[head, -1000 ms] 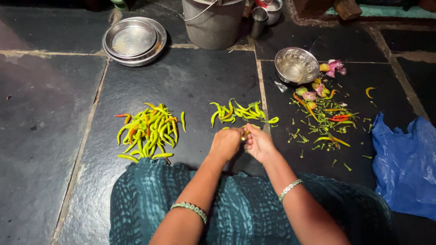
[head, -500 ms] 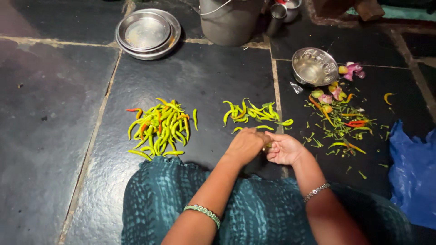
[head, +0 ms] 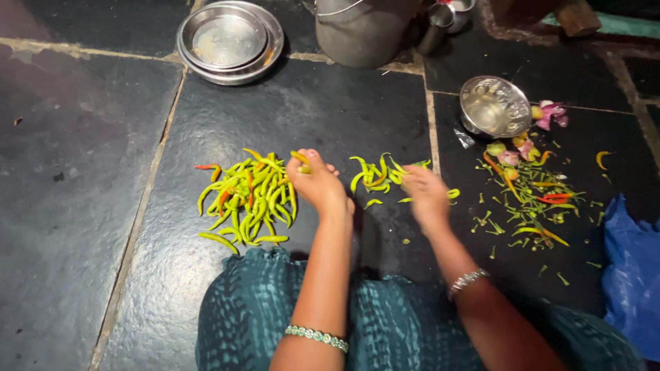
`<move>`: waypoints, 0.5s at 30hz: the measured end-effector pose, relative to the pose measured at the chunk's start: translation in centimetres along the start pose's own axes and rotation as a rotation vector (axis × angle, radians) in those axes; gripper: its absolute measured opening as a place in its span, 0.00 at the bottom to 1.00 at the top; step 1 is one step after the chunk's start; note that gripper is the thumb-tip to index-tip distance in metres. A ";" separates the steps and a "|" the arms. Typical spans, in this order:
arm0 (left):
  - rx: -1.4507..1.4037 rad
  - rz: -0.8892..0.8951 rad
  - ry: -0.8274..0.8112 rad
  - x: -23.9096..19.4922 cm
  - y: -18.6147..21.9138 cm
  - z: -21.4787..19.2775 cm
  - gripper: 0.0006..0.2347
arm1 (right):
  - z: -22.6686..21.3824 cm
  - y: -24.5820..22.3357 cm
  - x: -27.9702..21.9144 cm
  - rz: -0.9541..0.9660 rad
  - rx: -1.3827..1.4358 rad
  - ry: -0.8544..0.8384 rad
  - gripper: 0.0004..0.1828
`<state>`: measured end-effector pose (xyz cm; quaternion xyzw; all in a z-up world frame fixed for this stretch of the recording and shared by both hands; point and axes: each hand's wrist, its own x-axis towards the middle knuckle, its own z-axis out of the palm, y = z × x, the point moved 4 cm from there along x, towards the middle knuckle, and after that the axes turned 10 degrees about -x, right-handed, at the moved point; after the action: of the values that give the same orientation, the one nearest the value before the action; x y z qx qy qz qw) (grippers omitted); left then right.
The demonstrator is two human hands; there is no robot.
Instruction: The person sits on the floor and removes the stems from green and red chilies by hand. The prepared chilies are placed in a pile to the left, while the discarded stems are placed in a pile to the right.
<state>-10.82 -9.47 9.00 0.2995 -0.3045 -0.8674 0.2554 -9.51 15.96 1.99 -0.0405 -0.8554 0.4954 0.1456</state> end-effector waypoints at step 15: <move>0.518 -0.127 -0.528 -3.6 -5.2 1.4 0.10 | -4.4 -5.9 -2.1 -0.397 -0.550 -0.158 0.08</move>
<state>-10.66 -3.13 7.60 0.1384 -0.5501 -0.8230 0.0296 -5.79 16.22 8.71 0.1276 -0.9567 0.2102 0.1559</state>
